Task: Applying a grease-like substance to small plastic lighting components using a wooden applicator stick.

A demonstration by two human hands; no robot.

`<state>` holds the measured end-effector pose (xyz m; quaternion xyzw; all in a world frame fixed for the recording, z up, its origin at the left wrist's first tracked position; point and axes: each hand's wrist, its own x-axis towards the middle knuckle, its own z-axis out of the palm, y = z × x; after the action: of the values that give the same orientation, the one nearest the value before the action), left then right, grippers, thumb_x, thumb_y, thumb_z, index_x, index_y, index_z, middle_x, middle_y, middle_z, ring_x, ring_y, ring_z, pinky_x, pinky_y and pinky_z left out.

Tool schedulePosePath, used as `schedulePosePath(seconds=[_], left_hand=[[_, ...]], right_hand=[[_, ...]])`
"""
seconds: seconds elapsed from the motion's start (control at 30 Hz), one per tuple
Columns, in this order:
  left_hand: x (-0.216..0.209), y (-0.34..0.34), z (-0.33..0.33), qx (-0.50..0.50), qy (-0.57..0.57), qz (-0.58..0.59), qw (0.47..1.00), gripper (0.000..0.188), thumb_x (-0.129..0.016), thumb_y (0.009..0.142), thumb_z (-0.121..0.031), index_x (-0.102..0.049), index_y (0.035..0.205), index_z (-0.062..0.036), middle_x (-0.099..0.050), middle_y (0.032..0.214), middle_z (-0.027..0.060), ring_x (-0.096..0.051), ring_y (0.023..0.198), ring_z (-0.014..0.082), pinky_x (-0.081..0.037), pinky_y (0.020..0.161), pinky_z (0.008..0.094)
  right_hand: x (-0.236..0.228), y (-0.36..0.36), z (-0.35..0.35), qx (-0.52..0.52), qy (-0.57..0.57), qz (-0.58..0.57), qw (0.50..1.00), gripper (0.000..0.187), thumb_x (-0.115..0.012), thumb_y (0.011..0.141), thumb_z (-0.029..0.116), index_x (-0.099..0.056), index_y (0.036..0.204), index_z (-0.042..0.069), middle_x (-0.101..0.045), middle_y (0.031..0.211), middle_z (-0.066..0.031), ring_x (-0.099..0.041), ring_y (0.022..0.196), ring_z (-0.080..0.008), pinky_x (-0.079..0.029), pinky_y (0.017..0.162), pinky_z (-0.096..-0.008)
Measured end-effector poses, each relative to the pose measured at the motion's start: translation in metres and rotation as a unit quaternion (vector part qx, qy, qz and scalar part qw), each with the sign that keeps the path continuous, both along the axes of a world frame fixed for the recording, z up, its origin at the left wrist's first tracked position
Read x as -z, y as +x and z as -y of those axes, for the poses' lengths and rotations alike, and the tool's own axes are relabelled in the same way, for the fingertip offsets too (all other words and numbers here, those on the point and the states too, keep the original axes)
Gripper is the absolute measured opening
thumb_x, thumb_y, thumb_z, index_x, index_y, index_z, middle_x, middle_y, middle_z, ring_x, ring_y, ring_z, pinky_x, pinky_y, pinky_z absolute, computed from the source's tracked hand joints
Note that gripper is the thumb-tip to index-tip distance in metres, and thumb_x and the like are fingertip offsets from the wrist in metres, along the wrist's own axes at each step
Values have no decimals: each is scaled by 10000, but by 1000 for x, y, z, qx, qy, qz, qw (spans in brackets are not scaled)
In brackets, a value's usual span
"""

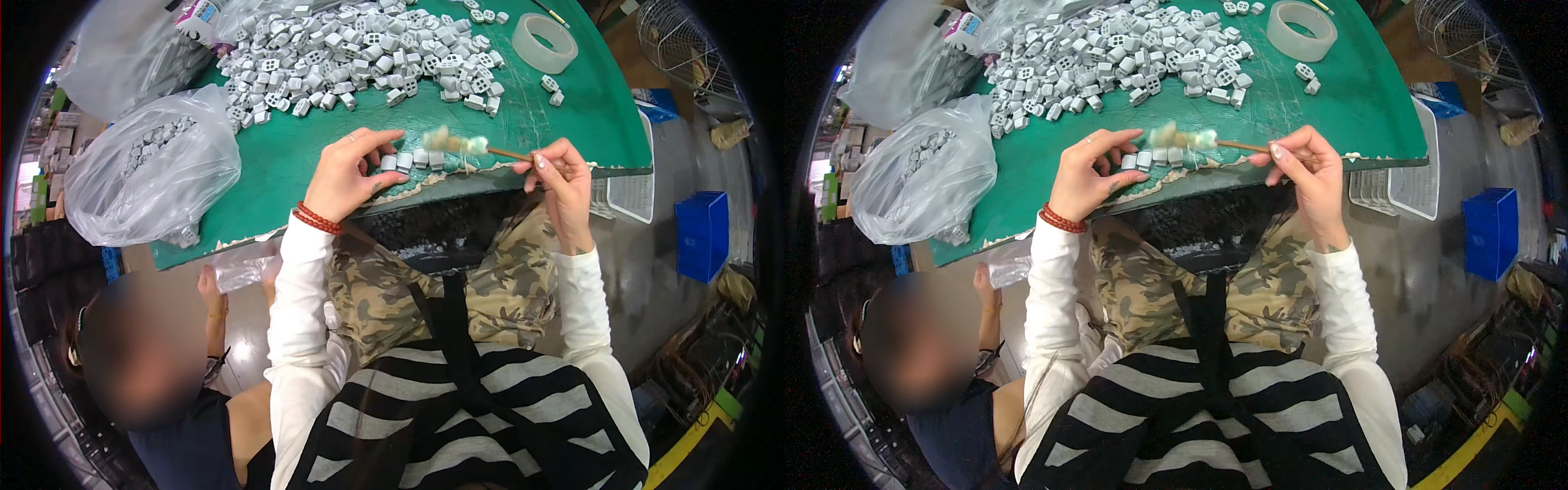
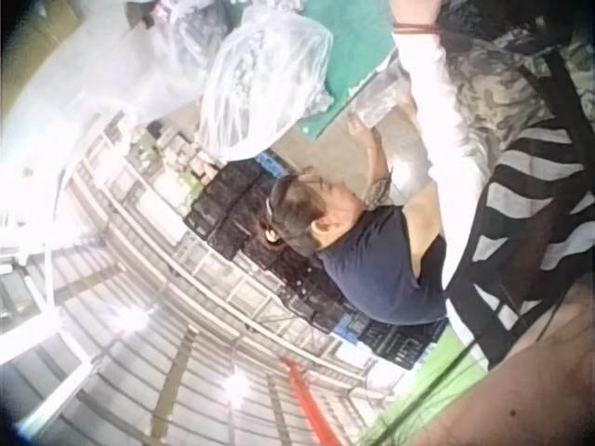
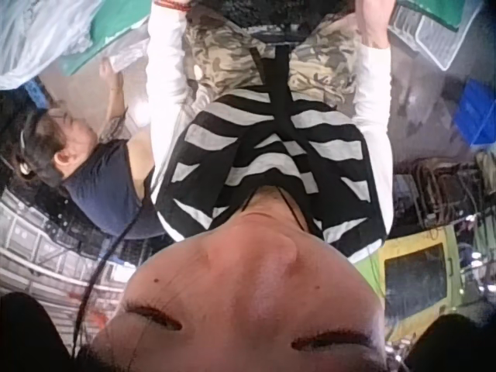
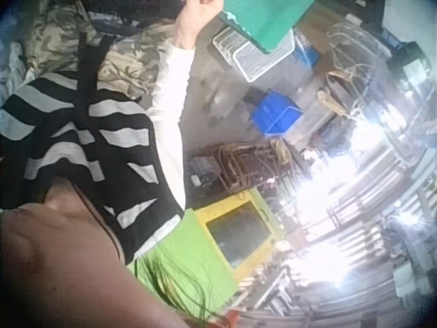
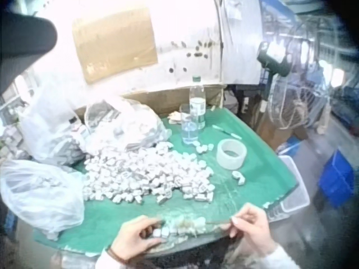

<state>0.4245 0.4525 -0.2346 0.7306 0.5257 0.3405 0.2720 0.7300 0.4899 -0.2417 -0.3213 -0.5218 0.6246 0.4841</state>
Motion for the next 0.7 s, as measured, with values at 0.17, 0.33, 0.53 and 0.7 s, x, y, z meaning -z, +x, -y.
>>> schedulePosePath(seconds=[0.17,0.33,0.53,0.7], left_hand=[[-1,10,-9,-5,54,-40,998,734,-861,548,-151,-572,1222,-106,-657,965,1,-522,820,139,-439,718,262],[-2,30,-16,18,43,-12,999,672,-854,580,-174,-513,1156,-121,-668,1100,-8,-532,1021,181,-324,955,331],[4,38,-22,31,-23,37,999,620,-854,593,-156,-491,1095,-117,-696,1024,-16,-537,958,156,-355,890,295],[8,36,-23,20,22,4,1000,581,-863,592,-174,-483,1025,-98,-713,935,-14,-543,882,151,-384,836,280]], right_hand=[[-6,2,-4,-20,-10,101,995,70,-609,886,79,-568,860,28,-680,824,-102,-641,715,-108,-464,575,-195],[-4,5,-7,-1,23,181,983,80,-668,844,62,-623,876,3,-671,822,-65,-607,705,-69,-450,586,-186],[-12,2,-8,-2,99,295,950,77,-706,794,37,-692,861,1,-604,755,-15,-526,665,-53,-412,578,-188],[-12,5,-13,-1,155,341,927,90,-723,764,42,-709,849,17,-579,718,-17,-476,613,-58,-359,526,-205]])
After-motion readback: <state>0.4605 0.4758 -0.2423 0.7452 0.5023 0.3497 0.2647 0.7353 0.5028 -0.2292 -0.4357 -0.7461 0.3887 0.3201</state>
